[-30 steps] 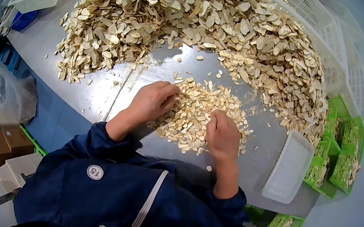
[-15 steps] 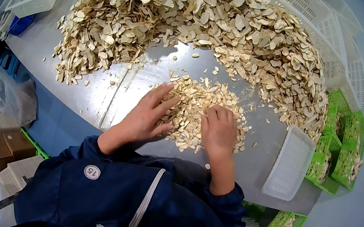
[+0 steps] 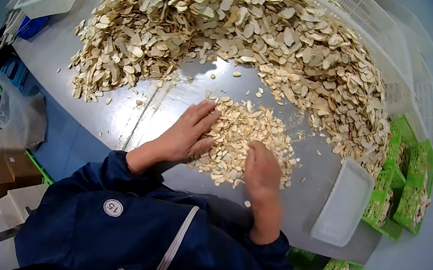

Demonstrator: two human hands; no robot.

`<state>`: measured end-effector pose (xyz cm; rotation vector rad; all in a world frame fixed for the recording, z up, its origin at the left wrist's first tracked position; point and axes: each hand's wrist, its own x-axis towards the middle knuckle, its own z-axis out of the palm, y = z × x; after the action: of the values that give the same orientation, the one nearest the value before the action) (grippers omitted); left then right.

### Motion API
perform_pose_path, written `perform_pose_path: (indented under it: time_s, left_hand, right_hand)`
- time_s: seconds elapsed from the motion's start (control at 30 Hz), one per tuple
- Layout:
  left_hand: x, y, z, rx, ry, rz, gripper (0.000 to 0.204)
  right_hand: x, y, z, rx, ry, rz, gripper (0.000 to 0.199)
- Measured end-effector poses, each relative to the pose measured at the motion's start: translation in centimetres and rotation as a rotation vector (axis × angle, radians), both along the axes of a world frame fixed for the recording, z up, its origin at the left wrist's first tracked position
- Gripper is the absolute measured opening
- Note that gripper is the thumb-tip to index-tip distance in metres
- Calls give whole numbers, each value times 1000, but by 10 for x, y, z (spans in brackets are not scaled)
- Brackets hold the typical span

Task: The person picks through a pile of thin, light-colored herbal slices on a metal tabletop by hand, selecting specific pieces and placing them into a small plastic tray or into larger white bins nearby.

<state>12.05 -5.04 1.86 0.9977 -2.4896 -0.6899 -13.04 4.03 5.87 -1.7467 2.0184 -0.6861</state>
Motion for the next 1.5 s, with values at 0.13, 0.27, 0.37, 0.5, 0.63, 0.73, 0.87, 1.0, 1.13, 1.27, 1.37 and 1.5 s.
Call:
perform_pose_path:
  time_s: [0.13,0.27,0.37,0.5,0.63,0.73,0.87,1.0,1.13,1.27,1.37,1.5]
  left_hand:
    - [-6,-27,7,150,95,19,67]
    - [-6,-87,-2,36,114,154,58]
    - [-23,-86,-5,32,-23,8,57]
    - [-43,-60,18,264,119,-294,45]
    - [-49,-60,33,12,106,-181,38]
    - [-71,-52,31,-68,64,-250,37]
    - [-89,-42,22,-207,-45,-212,20]
    - [-82,-41,29,-213,-42,-170,17]
    - [-60,-39,49,-128,12,-113,17]
    - [-37,-33,47,3,8,-72,25]
    - [-33,-24,44,48,48,-35,34]
    - [-39,-17,41,67,107,-98,41]
  right_hand:
    - [-13,-11,-5,-296,119,136,32]
    - [-47,-31,-19,-407,270,63,36]
    - [-36,-48,-17,-232,403,99,38]
    - [-39,-48,-16,-78,252,108,32]
    - [-48,-23,-6,-225,95,36,20]
    - [-52,-7,4,-211,42,-32,17]
    - [-39,12,15,-184,-212,-96,21]
    - [-38,21,12,-133,-246,-99,27]
    - [-45,18,-9,-273,-55,-22,34]
    - [-49,16,-11,-238,20,-2,34]
    - [-35,13,-7,-339,97,-33,28]
    - [-29,14,-7,-300,180,35,28]
